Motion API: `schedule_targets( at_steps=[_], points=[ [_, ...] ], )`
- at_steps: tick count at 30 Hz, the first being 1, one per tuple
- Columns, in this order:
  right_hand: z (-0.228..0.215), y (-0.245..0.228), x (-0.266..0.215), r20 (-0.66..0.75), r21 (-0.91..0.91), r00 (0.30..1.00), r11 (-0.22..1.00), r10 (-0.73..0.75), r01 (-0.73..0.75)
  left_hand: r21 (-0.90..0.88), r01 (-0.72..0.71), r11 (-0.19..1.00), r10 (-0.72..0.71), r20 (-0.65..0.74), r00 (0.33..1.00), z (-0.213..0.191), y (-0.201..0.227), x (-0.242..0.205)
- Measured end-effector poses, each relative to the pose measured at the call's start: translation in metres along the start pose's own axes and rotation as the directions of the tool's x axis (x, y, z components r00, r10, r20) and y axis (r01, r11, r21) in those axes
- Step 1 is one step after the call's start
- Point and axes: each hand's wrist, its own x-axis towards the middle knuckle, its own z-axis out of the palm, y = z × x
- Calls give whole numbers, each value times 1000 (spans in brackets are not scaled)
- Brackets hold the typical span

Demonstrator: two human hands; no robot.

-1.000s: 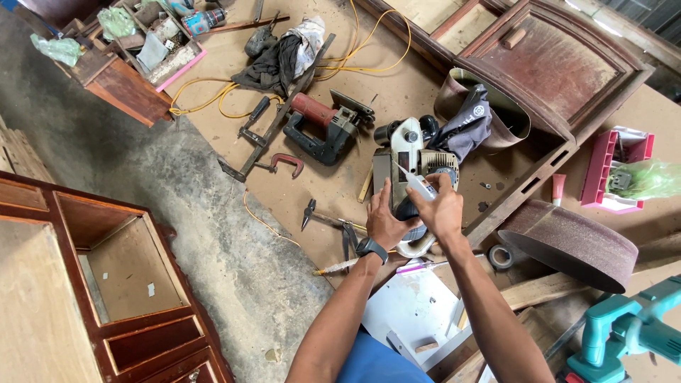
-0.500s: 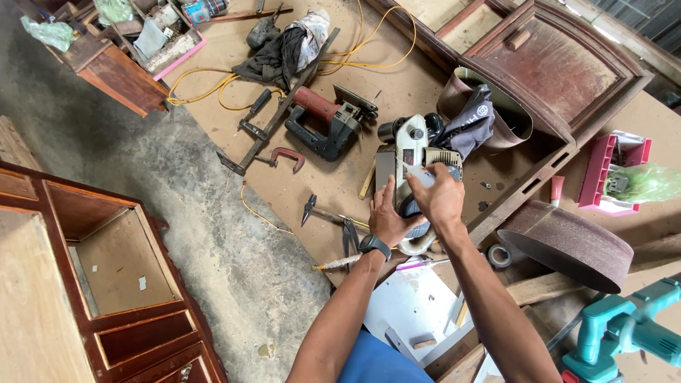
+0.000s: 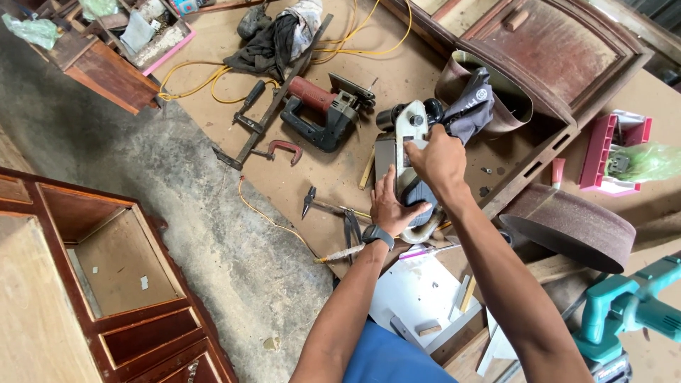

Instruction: The person disassembles an electric planer on a workbench, removes the dust bag, and uses a screwdriver and wrench to loosen and remove screws from the casing. The person then opens the casing to expose the internal components.

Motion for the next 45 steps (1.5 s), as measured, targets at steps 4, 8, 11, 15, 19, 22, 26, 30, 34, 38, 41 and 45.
schedule_targets(
  at_steps=[4, 8, 11, 15, 19, 22, 26, 30, 34, 38, 41, 45],
  points=[
    [-12, -13, -1, 53, -49, 999, 999, -14, 17, 5, 17, 1000, -17, 10, 1000, -2, 5, -2],
    [-26, -22, -4, 86, -134, 995, 990, 53, -41, -1, 0, 1000, 0, 15, 1000, -2, 4, -2],
    [-28, -24, -4, 100, -142, 992, 988, 74, -60, -7, -6, 1000, 6, 14, 1000, -2, 4, -1],
    [-23, -23, -6, 68, -154, 998, 988, 16, -5, 1, 4, 1000, -4, 25, 1000, -1, 1, 0],
    [-29, -32, -12, 52, -153, 998, 988, -23, 31, 14, 1, 1000, -2, 36, 999, 1, 0, -1],
    [-25, -32, -8, 27, -149, 997, 986, -73, 76, -1, 17, 1000, -17, 36, 999, 2, -3, 0],
    [-12, -28, -2, -15, -188, 990, 972, -143, 137, -7, 14, 1000, -14, 43, 999, 2, -4, 0],
    [-2, -25, 5, -31, -222, 988, 965, -150, 139, -9, 17, 1000, -17, 47, 999, 3, -6, 1],
    [-6, -24, -3, -52, -221, 986, 965, -156, 141, -7, 19, 1000, -19, 49, 999, 3, -7, 2],
    [-1, -17, -7, -94, -214, 982, 967, -165, 142, 8, 8, 1000, -8, 47, 999, -3, 0, -1],
    [8, -7, -2, -95, -222, 983, 966, -155, 131, 13, -7, 1000, 6, 35, 999, -1, -3, 0],
    [5, -6, -4, -93, -173, 984, 976, -149, 132, 7, -36, 999, 36, 5, 999, 3, -9, 1]
  ],
)
